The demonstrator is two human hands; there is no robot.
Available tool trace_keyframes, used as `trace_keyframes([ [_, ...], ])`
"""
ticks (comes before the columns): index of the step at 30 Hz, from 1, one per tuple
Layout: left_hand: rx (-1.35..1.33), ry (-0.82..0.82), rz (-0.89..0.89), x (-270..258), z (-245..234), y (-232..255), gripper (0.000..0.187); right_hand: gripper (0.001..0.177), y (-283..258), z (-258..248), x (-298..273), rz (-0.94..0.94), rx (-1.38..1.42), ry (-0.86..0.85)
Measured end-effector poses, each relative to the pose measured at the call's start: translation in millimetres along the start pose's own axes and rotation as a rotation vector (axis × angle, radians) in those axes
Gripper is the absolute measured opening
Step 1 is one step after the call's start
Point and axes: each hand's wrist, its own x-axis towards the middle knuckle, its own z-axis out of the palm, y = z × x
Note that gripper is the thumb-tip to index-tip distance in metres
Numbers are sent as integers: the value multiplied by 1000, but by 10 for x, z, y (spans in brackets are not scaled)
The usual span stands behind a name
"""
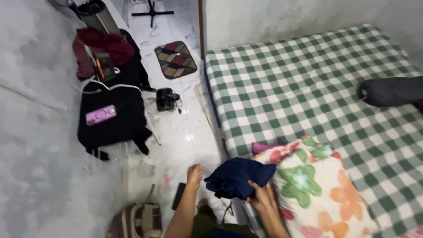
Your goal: The person takes clothing out of a backpack on a bed, folds a black garment and a navy blue garment on the bed, then handles a clothes iron and its cord near a small table. They finish by folding a maroon polka-dot garment and placing it on the bed.
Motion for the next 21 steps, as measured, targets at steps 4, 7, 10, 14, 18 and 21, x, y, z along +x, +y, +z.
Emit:
trace_keyframes([
  [4,26,-24,75,380,-117,792,48,60,-139,643,540,36,58,-60],
  [7,19,-14,101,632,-182,1254,46,57,-261,982,844,73,26,-82],
  [10,-31,-31,43,887,-121,1564,43,55,-460,1342,1207,75,59,-73],
  [14,-87,-19,40,1345,15,1894,43,53,-740,1726,1719,40,38,-108],
  [18,-117,-8,86,1959,130,2255,43,52,-1040,2155,2445,110,116,-21],
  [21,-178,-26,164,2505,367,2547,42,55,-1358,2597,3183,146,176,-61],
])
